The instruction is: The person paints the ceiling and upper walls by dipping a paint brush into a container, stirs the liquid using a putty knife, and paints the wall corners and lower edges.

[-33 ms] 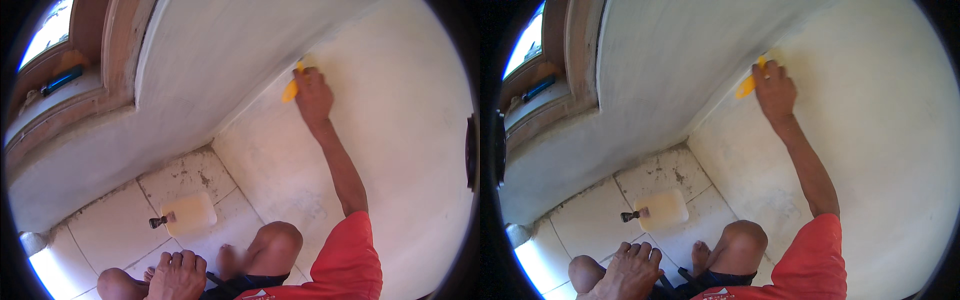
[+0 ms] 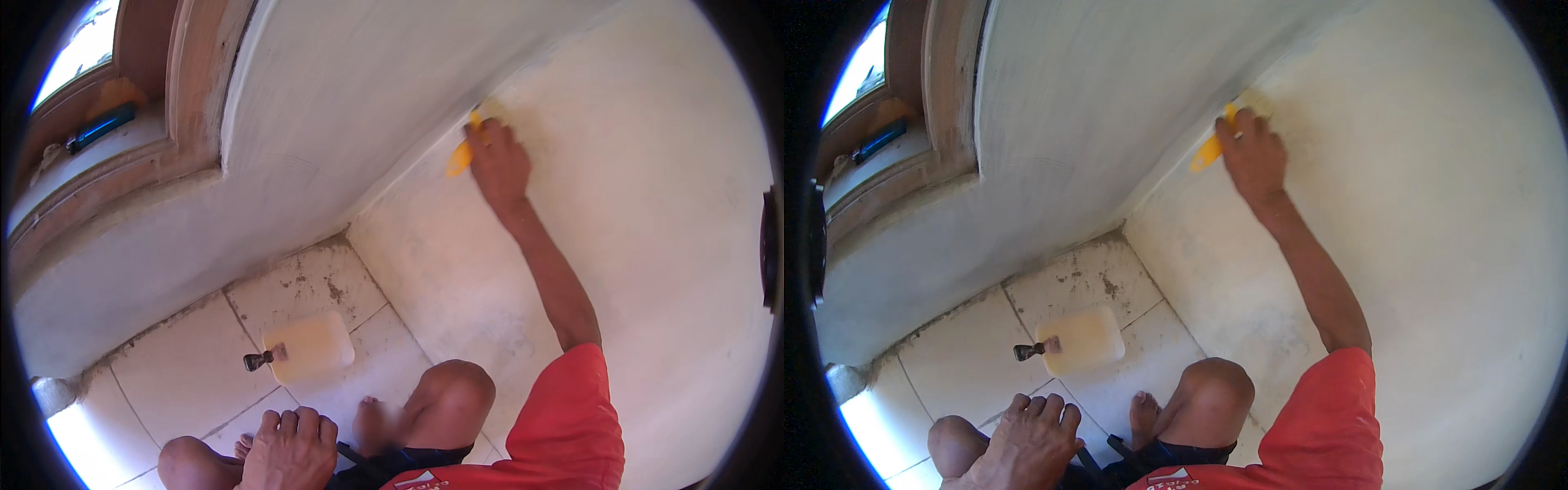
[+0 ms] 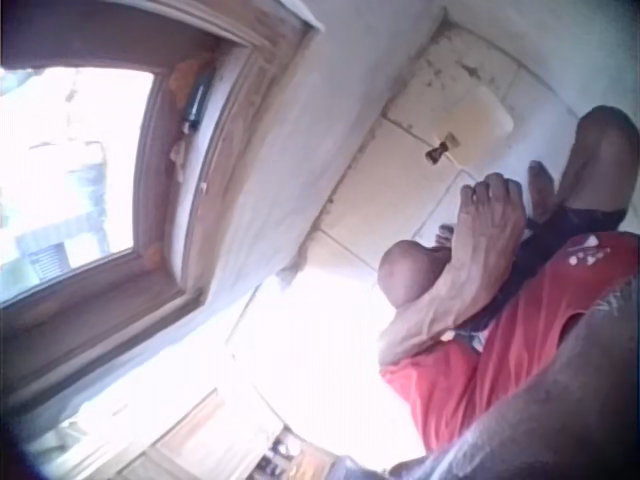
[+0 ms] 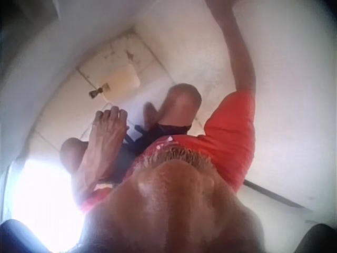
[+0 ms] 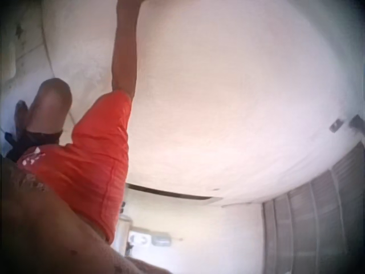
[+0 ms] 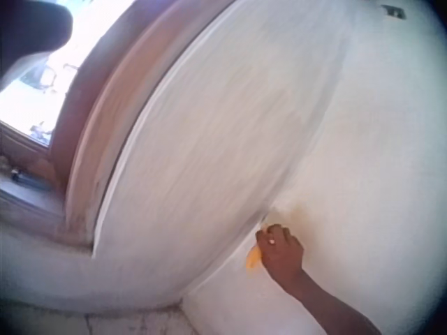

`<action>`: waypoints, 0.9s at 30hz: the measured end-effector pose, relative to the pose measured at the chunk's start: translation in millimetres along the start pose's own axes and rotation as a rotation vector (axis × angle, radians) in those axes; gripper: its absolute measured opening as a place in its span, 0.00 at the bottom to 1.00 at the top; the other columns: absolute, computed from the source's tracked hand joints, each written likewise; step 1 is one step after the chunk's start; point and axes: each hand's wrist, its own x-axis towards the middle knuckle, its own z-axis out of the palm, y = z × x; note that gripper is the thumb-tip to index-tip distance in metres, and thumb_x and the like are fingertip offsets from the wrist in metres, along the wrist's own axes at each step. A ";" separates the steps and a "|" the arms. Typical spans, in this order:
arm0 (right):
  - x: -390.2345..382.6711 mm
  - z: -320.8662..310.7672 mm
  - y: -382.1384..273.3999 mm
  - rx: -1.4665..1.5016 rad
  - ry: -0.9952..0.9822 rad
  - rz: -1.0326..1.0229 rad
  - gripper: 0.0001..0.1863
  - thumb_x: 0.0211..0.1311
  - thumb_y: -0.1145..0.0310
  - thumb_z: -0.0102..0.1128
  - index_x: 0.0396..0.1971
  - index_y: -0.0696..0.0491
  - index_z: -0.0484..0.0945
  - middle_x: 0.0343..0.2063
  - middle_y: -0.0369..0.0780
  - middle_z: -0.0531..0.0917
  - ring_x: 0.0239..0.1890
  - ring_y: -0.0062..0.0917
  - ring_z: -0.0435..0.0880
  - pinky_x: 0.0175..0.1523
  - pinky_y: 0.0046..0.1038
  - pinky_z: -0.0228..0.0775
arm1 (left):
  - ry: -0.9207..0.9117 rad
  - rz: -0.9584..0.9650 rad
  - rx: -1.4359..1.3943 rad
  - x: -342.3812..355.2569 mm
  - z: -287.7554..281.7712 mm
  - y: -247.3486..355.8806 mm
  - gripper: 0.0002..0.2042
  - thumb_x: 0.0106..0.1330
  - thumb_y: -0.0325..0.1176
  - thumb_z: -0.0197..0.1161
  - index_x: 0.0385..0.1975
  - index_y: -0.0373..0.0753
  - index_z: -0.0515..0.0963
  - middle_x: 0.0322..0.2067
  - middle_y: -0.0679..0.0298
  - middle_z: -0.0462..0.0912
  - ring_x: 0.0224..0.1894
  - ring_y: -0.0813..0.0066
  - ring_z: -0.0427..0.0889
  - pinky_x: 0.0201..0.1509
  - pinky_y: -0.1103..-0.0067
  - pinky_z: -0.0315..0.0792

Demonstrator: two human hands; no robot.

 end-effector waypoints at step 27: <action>-49.9 41.3 -101.6 0.281 0.040 0.254 0.13 0.46 0.71 0.65 0.36 0.45 0.80 0.36 0.35 0.73 0.33 0.28 0.79 0.27 0.26 0.74 | -0.332 -0.145 -0.018 15.5 -13.5 -3.9 0.20 0.58 0.38 0.66 0.47 0.34 0.73 0.42 0.55 0.77 0.47 0.63 0.78 0.51 0.69 0.69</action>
